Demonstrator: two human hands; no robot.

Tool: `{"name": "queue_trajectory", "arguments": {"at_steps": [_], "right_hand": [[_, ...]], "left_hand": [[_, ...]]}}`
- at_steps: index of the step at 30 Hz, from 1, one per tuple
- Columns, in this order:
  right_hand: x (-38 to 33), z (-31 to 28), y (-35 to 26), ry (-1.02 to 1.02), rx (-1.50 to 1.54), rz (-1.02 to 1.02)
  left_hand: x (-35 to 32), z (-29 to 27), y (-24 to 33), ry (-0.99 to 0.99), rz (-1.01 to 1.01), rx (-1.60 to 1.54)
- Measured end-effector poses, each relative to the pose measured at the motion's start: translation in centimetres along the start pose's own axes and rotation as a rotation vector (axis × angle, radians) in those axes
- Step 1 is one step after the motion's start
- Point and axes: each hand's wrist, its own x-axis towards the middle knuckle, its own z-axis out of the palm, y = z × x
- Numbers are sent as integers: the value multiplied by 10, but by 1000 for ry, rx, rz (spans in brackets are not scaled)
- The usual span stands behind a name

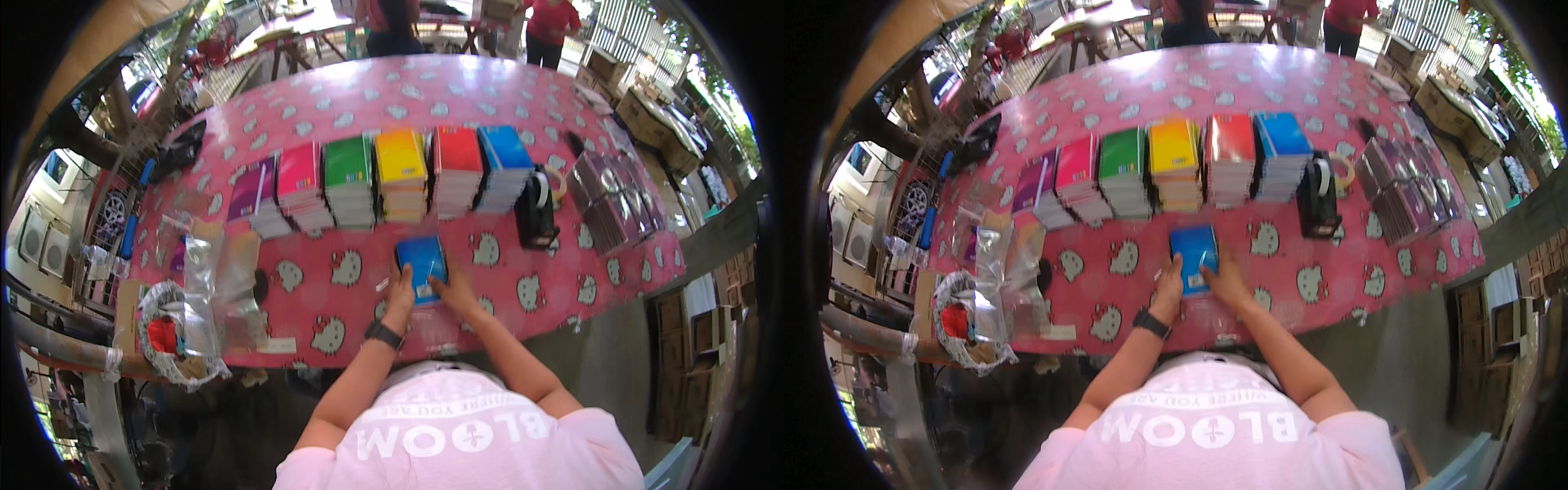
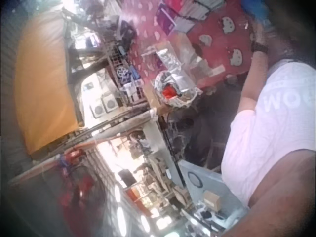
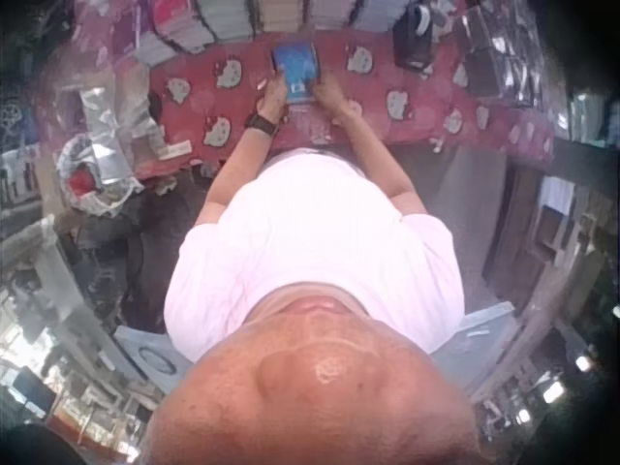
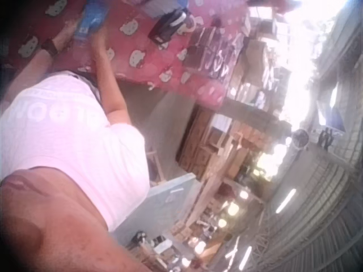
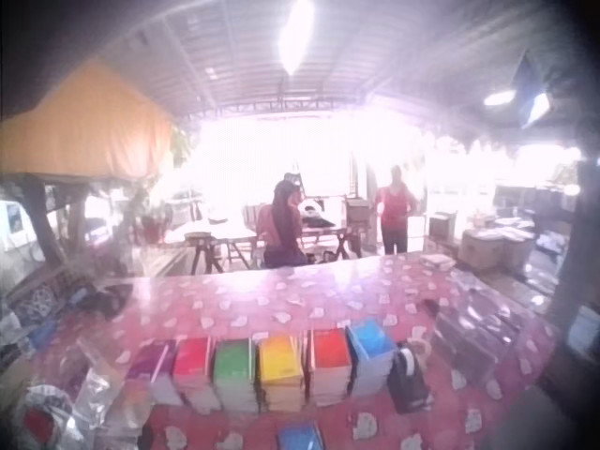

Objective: The person stands at a table and repeatedly picks up small notebooks of various colors, places them into clear plastic bags, and seals the bags. The person handles the notebooks one at a time and stacks the packaged items on the table.

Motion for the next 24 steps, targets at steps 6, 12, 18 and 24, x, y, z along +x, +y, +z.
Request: {"name": "queue_trajectory", "arguments": {"at_steps": [6,12,18,24], "right_hand": [[8,-2,6,-85,70,17],[2,-1,4,-51,-131,-69],[0,-11,-6,-167,-60,-24],[-55,-58,-22,-82,-308,-508]], "left_hand": [[3,14,-22,206,166,63],[-2,10,9,133,122,-123],[13,4,-7,243,308,505],[23,-13,-31,212,179,414]]}}
